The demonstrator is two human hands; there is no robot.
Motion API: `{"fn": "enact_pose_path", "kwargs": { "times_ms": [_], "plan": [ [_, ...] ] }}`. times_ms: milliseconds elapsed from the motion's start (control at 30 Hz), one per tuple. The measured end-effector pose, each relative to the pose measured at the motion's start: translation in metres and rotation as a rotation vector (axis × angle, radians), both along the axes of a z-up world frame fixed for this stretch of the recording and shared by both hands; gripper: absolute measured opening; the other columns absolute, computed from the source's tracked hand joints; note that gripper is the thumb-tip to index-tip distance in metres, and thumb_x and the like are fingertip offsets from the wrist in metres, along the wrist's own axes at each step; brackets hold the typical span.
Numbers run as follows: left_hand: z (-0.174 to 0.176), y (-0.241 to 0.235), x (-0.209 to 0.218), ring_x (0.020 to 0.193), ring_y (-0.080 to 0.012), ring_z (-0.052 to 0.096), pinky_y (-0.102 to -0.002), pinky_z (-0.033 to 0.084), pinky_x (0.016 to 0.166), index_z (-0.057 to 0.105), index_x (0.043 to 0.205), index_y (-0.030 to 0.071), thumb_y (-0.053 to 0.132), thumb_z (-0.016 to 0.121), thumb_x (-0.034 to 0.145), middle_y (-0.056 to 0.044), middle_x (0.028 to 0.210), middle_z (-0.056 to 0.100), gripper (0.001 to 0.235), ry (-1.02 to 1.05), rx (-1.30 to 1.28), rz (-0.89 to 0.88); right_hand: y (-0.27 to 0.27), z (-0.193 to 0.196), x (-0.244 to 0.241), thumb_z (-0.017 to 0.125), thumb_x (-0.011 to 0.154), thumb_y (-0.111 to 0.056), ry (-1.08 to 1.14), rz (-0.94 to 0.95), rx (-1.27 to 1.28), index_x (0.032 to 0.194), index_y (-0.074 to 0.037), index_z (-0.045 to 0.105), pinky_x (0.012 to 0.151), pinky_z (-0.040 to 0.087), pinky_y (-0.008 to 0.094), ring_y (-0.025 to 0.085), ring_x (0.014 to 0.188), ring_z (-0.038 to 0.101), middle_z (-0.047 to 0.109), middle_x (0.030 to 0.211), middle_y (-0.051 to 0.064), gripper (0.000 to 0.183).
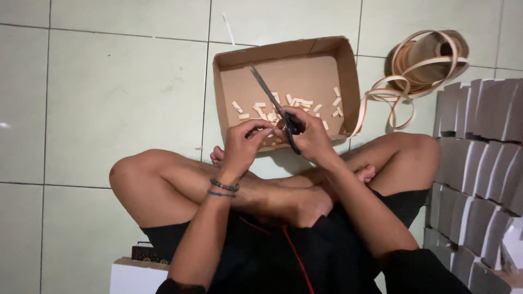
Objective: The person sits cross-legged on the floor and uses scissors to cut a long roll of rubber bands into small pieces. They place the cut pieces into a cardboard box positioned between their legs.
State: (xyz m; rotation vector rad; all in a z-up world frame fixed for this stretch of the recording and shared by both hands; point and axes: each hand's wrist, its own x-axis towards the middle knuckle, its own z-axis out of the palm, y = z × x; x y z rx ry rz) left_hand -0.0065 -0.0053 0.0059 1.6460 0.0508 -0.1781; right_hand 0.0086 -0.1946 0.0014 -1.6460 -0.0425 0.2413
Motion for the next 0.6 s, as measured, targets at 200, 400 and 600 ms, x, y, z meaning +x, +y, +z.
{"fn": "enact_pose_path", "kwargs": {
  "times_ms": [200, 400, 600],
  "plan": [
    [0.004, -0.007, -0.008, 0.070, -0.0057, 0.060, -0.024, 0.053, 0.068, 0.081, 0.096, 0.013, 0.009, 0.080, 0.087, -0.002, 0.083, 0.076, 0.010, -0.017, -0.003, 0.084, 0.003, 0.008, -0.013, 0.087, 0.076, -0.002, 0.088, -0.076, 0.130, 0.127, -0.008, 0.068, 0.075, 0.055, 0.027, 0.017, 0.078, 0.068, 0.075, 0.090, 0.013, 0.055],
    [-0.001, -0.006, -0.014, 0.066, -0.0127, 0.059, -0.028, 0.049, 0.060, 0.080, 0.096, 0.007, 0.009, 0.080, 0.088, -0.012, 0.077, 0.072, 0.009, -0.068, 0.047, 0.139, 0.016, 0.008, -0.033, 0.084, 0.088, -0.009, -0.091, -0.199, -0.079, 0.134, 0.000, 0.059, 0.080, 0.054, 0.039, 0.028, 0.086, 0.067, 0.072, 0.096, 0.023, 0.053],
    [0.008, 0.007, -0.009, 0.063, -0.0030, 0.056, -0.020, 0.048, 0.061, 0.080, 0.098, 0.013, 0.018, 0.079, 0.090, 0.000, 0.076, 0.073, 0.010, 0.090, -0.024, 0.303, 0.018, 0.070, -0.076, 0.062, 0.102, -0.041, 0.076, -0.131, -0.053, 0.133, -0.007, 0.051, 0.079, 0.045, 0.036, 0.024, 0.091, 0.055, 0.056, 0.104, 0.011, 0.047]
  ]
}}
